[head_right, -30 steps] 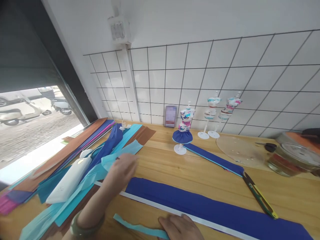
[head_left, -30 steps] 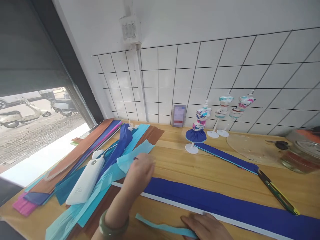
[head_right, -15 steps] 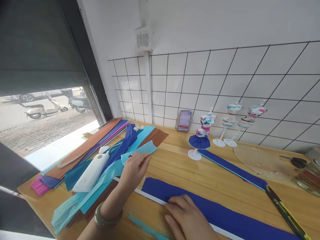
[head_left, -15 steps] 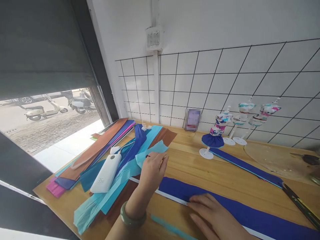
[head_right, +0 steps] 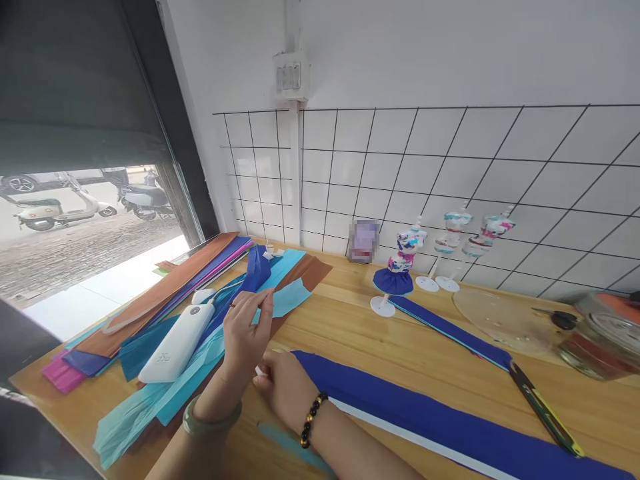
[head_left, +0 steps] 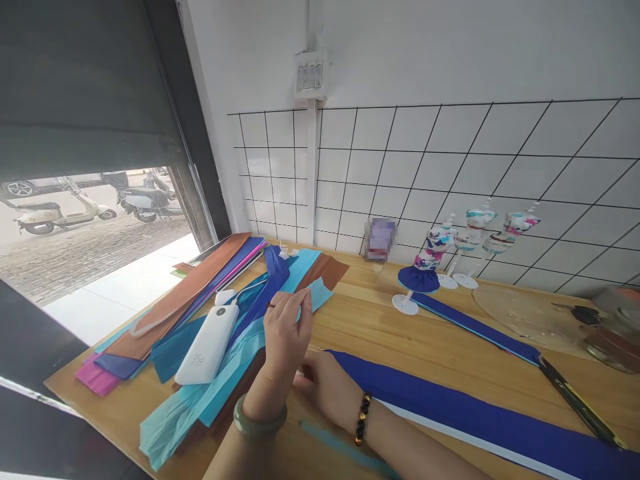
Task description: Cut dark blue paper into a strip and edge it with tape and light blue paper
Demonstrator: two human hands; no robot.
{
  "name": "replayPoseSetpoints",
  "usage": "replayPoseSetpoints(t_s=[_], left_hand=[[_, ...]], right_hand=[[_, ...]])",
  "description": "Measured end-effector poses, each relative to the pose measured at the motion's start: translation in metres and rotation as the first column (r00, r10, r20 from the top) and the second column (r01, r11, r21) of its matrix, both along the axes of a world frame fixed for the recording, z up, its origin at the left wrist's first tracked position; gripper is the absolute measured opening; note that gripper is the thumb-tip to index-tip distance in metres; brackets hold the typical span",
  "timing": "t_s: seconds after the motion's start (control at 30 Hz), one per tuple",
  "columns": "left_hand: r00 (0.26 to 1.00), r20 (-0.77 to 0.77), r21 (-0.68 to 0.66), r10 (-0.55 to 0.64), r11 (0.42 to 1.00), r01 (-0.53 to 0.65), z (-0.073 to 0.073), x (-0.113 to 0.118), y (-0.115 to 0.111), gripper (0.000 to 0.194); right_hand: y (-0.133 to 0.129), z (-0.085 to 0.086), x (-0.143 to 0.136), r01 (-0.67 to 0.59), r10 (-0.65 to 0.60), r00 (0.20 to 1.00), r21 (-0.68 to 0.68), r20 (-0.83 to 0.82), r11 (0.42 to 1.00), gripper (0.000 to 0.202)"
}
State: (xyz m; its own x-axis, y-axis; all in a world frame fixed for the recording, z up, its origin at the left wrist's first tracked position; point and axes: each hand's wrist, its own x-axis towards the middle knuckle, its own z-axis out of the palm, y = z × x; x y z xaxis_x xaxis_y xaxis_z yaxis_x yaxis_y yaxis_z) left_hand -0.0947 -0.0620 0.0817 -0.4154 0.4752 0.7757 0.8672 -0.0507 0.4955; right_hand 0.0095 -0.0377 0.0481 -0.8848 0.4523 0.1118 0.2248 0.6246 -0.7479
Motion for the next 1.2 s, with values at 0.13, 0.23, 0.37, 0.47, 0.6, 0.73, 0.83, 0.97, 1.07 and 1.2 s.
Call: replayPoseSetpoints(t_s=[0.13,0.23,0.37,0.47,0.6,0.73,0.83,0.97,1.07,1.2], left_hand=[[1.0,0.016,0.037,-0.011,0.999,0.01,0.001,0.004,-0.002,0.018],[0.998,0.064,0.003,-0.024,1.0,0.023,0.001,0.006,-0.001,0.019],[0.989,0.109,-0.158,-0.095,0.981,0.112,-0.002,0.008,0.005,0.022],[0.977,0.124,-0.318,-0.172,0.926,0.203,-0.006,0.008,0.009,0.024],[0.961,0.14,-0.502,-0.237,0.82,0.275,-0.012,0.006,0.011,0.025],[0.951,0.172,-0.644,-0.257,0.701,0.306,-0.016,0.001,0.01,0.026],[0.937,0.21,-0.722,-0.279,0.602,0.341,-0.018,-0.002,0.009,0.028],[0.929,0.251,-0.79,-0.27,0.498,0.358,-0.017,-0.004,0.006,0.033],[0.931,0.27,-0.825,-0.244,0.44,0.355,-0.018,-0.005,0.006,0.035],[0.922,0.301,-0.856,-0.243,0.357,0.374,-0.022,-0.007,0.005,0.047]], right_hand=[[0.011,0.003,0.032,0.084,-0.083,0.996,-0.044,0.035,0.995,0.012],[0.016,0.003,0.059,0.178,-0.173,0.982,-0.068,0.074,0.982,0.014],[0.016,0.003,0.083,0.242,-0.234,0.967,-0.079,0.102,0.967,0.015],[0.014,0.003,0.09,0.247,-0.243,0.967,-0.063,0.076,0.967,0.015],[0.013,0.002,0.092,0.234,-0.232,0.971,-0.043,0.049,0.971,0.014],[0.014,0.001,0.094,0.209,-0.209,0.977,-0.016,0.041,0.978,0.016],[0.015,0.0,0.098,0.179,-0.18,0.983,0.029,0.046,0.983,0.017],[0.017,-0.005,0.106,0.166,-0.174,0.982,0.092,0.075,0.982,0.018],[0.02,-0.008,0.114,0.162,-0.174,0.981,0.132,0.084,0.978,0.019],[0.024,-0.007,0.126,0.166,-0.179,0.981,0.155,0.073,0.974,0.021]])
